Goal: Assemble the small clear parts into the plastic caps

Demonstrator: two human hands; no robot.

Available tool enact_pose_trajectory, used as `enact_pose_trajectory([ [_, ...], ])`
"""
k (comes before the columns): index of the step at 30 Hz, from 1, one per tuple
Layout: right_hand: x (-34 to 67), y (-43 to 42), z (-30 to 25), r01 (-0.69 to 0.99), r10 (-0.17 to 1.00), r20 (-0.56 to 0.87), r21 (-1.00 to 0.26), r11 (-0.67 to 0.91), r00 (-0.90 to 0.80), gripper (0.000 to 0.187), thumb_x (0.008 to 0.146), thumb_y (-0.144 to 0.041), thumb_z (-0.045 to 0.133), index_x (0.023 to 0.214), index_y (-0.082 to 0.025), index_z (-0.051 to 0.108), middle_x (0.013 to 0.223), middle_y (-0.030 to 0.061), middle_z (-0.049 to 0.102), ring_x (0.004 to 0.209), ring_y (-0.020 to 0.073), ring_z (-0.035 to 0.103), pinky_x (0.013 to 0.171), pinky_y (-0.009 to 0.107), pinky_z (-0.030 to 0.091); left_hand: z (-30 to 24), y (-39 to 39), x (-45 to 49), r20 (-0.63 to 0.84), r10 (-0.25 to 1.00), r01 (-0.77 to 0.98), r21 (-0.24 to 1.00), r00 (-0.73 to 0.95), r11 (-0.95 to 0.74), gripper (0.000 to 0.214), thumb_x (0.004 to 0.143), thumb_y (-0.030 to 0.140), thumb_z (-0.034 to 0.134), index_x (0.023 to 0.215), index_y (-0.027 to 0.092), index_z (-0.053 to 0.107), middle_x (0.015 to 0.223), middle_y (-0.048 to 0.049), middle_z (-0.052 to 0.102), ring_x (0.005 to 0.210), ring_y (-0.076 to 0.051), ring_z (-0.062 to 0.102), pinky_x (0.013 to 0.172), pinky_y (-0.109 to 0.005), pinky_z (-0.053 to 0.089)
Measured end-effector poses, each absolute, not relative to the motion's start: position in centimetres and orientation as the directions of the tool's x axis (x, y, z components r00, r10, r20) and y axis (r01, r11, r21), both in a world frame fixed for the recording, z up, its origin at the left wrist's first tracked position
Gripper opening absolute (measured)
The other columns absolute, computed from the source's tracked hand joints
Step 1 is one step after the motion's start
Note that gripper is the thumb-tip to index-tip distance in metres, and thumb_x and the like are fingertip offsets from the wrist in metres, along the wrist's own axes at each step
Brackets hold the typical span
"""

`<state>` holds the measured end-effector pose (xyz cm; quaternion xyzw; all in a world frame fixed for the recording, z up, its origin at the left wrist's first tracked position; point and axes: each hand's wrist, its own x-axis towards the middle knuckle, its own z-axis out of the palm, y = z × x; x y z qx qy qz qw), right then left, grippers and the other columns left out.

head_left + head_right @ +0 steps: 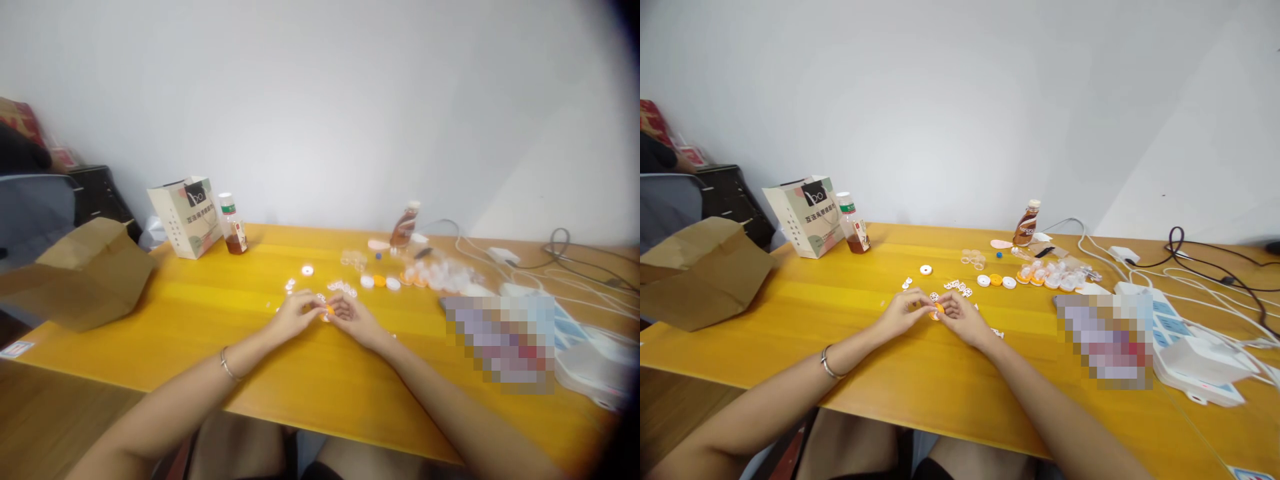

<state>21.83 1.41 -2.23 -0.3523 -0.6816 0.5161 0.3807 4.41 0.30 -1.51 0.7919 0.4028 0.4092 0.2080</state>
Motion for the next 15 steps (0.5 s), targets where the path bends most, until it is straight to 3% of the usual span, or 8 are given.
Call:
enact_pose_trajectory([
  [15,21.53,1.11,-2.29,0.089,0.868,0.157,-0.971,0.224,-0.47,0.025,0.066,-0.032,0.063,0.084,-0.02,0.049,0.078,-0.0001,0.057,0.07,0.0104,0.056,0.071,0.029,0.045,-1.99,0.53,4.49,0.478,0.825,0.502,0.656,0.301,-0.564,0.012,0.073,0.026,0.057,0.069,0.015,0.057,0.068,-0.0006,0.055,0.066,-0.011,0.05,0.063,-0.022,0.038],
])
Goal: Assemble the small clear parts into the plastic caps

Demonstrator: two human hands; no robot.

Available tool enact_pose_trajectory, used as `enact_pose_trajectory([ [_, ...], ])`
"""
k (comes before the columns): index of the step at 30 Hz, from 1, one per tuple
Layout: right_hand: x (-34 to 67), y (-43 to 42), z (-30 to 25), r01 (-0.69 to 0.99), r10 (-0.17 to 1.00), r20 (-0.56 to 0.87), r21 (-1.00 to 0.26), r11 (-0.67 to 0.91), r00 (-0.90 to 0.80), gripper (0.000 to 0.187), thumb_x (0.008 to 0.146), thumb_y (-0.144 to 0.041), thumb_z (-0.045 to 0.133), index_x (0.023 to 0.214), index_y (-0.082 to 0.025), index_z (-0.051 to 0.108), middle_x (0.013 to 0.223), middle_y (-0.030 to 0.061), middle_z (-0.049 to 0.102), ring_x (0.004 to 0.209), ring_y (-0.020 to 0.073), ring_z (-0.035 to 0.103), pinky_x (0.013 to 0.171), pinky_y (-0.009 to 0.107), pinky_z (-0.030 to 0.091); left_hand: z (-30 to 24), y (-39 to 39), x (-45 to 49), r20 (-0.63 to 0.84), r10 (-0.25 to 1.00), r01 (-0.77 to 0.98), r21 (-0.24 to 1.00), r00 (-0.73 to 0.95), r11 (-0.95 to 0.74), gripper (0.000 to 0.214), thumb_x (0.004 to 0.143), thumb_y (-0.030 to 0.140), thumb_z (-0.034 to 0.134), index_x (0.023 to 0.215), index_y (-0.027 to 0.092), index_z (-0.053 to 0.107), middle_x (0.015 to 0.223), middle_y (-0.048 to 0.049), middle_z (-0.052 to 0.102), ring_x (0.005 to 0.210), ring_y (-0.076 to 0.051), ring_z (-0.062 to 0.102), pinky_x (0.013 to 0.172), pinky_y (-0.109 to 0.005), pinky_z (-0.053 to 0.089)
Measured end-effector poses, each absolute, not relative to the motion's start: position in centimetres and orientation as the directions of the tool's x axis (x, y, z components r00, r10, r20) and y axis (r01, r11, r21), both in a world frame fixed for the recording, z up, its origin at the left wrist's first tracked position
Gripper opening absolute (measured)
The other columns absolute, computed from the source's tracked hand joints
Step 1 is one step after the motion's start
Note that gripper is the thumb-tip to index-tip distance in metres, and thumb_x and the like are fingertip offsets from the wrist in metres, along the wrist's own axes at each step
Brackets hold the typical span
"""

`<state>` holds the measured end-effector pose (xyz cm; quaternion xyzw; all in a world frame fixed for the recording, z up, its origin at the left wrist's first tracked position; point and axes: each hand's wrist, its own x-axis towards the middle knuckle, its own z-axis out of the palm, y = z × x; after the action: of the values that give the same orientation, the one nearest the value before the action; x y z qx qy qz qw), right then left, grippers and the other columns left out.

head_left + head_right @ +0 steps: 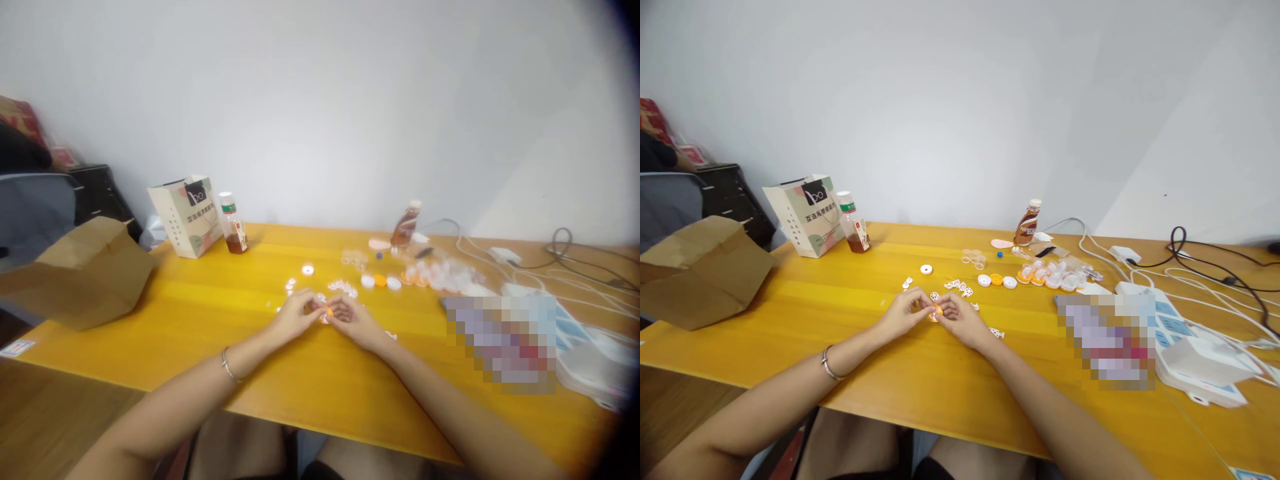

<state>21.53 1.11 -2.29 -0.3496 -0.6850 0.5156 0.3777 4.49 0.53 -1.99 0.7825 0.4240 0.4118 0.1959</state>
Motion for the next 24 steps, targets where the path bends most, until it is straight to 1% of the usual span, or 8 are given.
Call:
enact_pose_trajectory([
  [8,21.55,0.9,-2.03,0.093,0.87,0.175,-0.966,0.243,-0.462,0.024,0.067,-0.032,0.062,0.084,-0.02,0.05,0.078,0.0002,0.059,0.071,0.0111,0.057,0.072,0.03,0.046,-2.04,0.57,4.48,0.487,0.834,0.488,0.679,0.259,-0.548,0.014,0.072,0.029,0.059,0.07,0.015,0.055,0.071,-0.001,0.057,0.068,-0.012,0.051,0.061,-0.022,0.038],
  [11,21.6,0.99,-2.21,0.097,0.866,0.177,-0.964,0.249,-0.467,0.025,0.067,-0.032,0.062,0.085,-0.02,0.05,0.079,0.0007,0.059,0.072,0.0112,0.058,0.073,0.03,0.046,-2.34,0.66,4.44,0.449,0.857,0.459,0.724,0.252,-0.514,0.017,0.072,0.031,0.058,0.075,0.015,0.055,0.073,-0.0016,0.059,0.068,-0.012,0.053,0.061,-0.022,0.039],
  [15,21.63,0.97,-2.26,0.092,0.865,0.164,-0.968,0.234,-0.475,0.024,0.067,-0.033,0.062,0.083,-0.02,0.049,0.08,0.0012,0.059,0.074,0.0118,0.058,0.074,0.03,0.046,-2.71,0.84,4.46,0.37,0.883,0.367,0.809,0.289,-0.46,0.02,0.072,0.032,0.058,0.082,0.015,0.055,0.075,-0.003,0.061,0.069,-0.012,0.056,0.063,-0.022,0.042],
  [19,21.62,0.92,-2.1,0.089,0.871,0.141,-0.975,0.205,-0.471,0.025,0.066,-0.033,0.063,0.082,-0.019,0.05,0.08,0.0008,0.059,0.072,0.0112,0.058,0.074,0.03,0.046,-2.76,0.93,4.56,0.339,0.901,0.331,0.846,0.272,-0.418,0.02,0.071,0.033,0.059,0.078,0.014,0.057,0.073,-0.0027,0.061,0.066,-0.011,0.056,0.061,-0.022,0.042],
  [24,21.69,1.11,-2.18,0.08,0.868,0.121,-0.98,0.18,-0.482,0.028,0.064,-0.033,0.065,0.083,-0.02,0.05,0.078,-0.0003,0.058,0.07,0.0098,0.056,0.073,0.029,0.045,-2.75,0.97,4.58,0.324,0.912,0.325,0.859,0.25,-0.395,0.02,0.071,0.032,0.059,0.076,0.013,0.058,0.07,-0.0022,0.061,0.064,-0.01,0.055,0.059,-0.021,0.042],
])
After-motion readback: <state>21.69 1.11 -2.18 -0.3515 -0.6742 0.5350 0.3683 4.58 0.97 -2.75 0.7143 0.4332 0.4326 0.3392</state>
